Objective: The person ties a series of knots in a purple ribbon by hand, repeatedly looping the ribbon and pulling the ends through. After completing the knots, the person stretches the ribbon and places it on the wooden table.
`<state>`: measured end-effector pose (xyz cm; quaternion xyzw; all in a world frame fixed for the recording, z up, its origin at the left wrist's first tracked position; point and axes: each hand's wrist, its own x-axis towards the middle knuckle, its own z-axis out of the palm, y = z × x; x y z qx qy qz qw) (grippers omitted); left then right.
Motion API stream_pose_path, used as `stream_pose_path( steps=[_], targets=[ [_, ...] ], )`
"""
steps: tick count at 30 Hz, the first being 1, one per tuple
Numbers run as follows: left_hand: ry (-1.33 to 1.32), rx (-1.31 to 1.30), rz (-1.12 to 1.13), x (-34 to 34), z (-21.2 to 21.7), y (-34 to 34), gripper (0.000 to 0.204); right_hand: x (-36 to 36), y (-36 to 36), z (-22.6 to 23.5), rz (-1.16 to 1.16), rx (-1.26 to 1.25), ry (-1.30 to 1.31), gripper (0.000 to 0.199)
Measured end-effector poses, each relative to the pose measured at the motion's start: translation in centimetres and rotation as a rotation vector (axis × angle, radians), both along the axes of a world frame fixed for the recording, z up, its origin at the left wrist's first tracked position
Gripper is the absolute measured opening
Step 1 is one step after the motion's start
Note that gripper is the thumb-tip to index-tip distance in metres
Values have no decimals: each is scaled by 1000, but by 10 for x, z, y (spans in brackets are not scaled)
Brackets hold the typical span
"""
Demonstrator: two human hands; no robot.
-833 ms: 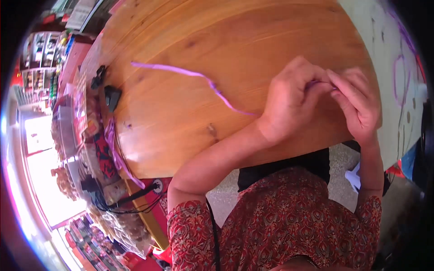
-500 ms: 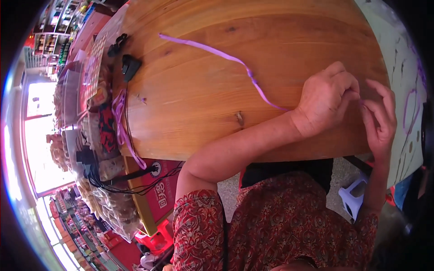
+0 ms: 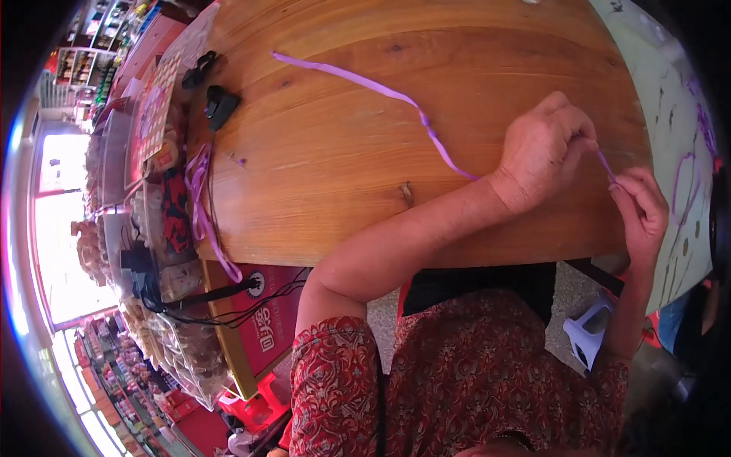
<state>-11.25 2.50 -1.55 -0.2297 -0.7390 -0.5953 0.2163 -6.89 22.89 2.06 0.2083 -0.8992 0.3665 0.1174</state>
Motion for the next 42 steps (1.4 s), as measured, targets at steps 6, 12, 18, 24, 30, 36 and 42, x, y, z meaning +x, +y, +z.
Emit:
stream_pose_path(
  steps=[6, 12, 18, 24, 30, 36, 42],
  targets=[
    [-322, 218, -112, -1, -8, -1, 6, -10, -10, -4, 226, -324, -196, 13],
    [-561, 429, -229, 11, 8, 2, 5, -18, -32, -12, 259, -986, -451, 18],
    [-592, 428, -229, 9, 6, 0, 5, -24, -34, -14, 231, -975, -349, 21],
    [-616, 470, -248, 9, 7, 0, 6, -28, -15, -21, 416, -1287, -693, 16],
    [-651, 544, -248, 9, 11, -1, 8, -33, -14, -36, 593, -1497, -808, 17],
    [-698, 526, -277, 9, 13, -1, 8, -20, -14, -2, 237, -829, -152, 24],
    [-734, 491, -335, 10, 14, -6, 6, -24, -28, 23, 74, 229, 486, 33]
  ],
)
